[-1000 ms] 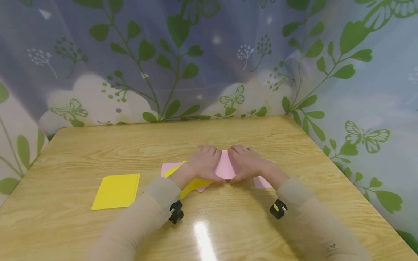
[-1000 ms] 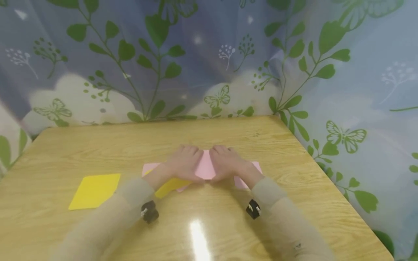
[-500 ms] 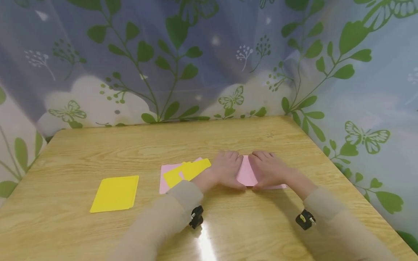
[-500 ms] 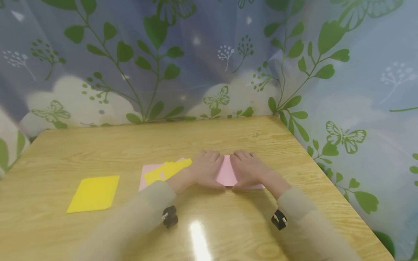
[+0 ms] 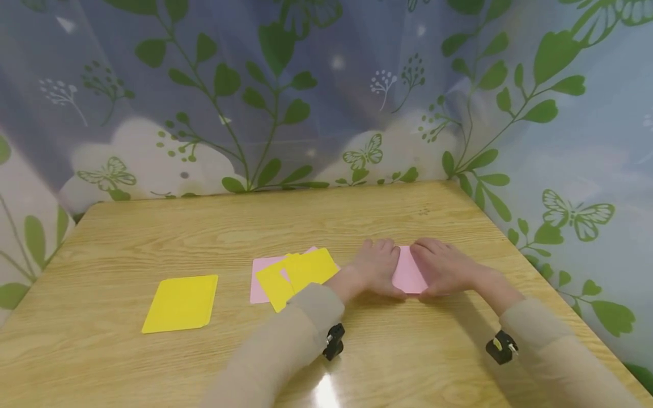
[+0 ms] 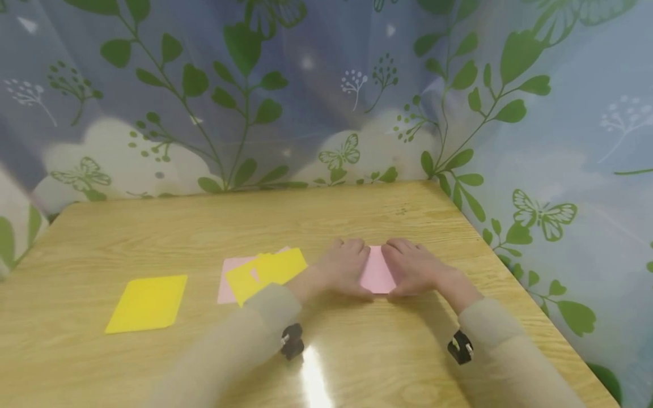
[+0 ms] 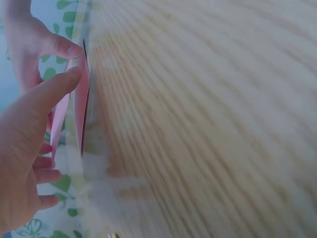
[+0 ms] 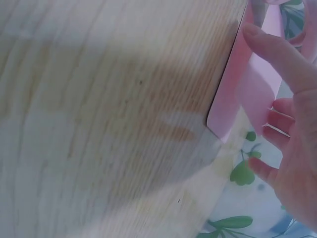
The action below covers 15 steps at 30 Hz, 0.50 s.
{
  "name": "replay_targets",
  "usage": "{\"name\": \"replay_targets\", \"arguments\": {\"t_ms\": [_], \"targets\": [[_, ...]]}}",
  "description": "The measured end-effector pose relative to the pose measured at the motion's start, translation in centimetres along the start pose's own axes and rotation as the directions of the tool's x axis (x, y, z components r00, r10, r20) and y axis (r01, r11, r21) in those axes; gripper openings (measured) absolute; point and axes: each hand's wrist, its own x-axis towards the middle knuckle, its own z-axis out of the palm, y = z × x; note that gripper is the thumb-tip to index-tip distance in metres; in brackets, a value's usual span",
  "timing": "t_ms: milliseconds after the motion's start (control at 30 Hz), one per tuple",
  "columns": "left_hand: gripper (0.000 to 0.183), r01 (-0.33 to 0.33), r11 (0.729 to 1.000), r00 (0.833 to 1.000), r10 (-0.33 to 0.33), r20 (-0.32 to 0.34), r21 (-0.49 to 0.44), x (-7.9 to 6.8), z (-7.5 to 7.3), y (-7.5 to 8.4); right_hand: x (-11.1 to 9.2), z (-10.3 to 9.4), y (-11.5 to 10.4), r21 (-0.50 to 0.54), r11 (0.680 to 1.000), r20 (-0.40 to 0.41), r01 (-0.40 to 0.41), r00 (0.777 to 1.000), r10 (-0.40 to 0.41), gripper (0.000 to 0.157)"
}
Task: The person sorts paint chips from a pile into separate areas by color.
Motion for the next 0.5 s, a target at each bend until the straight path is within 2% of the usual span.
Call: {"name": "replay_targets", "arguments": {"t_ms": [200, 500], "targets": [[0.092, 0.009, 0.999, 0.999, -0.008, 0.032, -0.037, 0.8, 0.3, 0.6, -0.4, 0.0, 0.5, 0.049, 0.998, 0.054, -0.037, 0.998, 0.035, 0.095], [0.091, 0.042, 0.998, 0.995, -0.037, 0.093, -0.05, 1.4, 0.7, 1.0, -0.2, -0.1, 1.1, 0.048, 0.998, 0.106, -0.028, 0.994, 0.023, 0.092]]}}
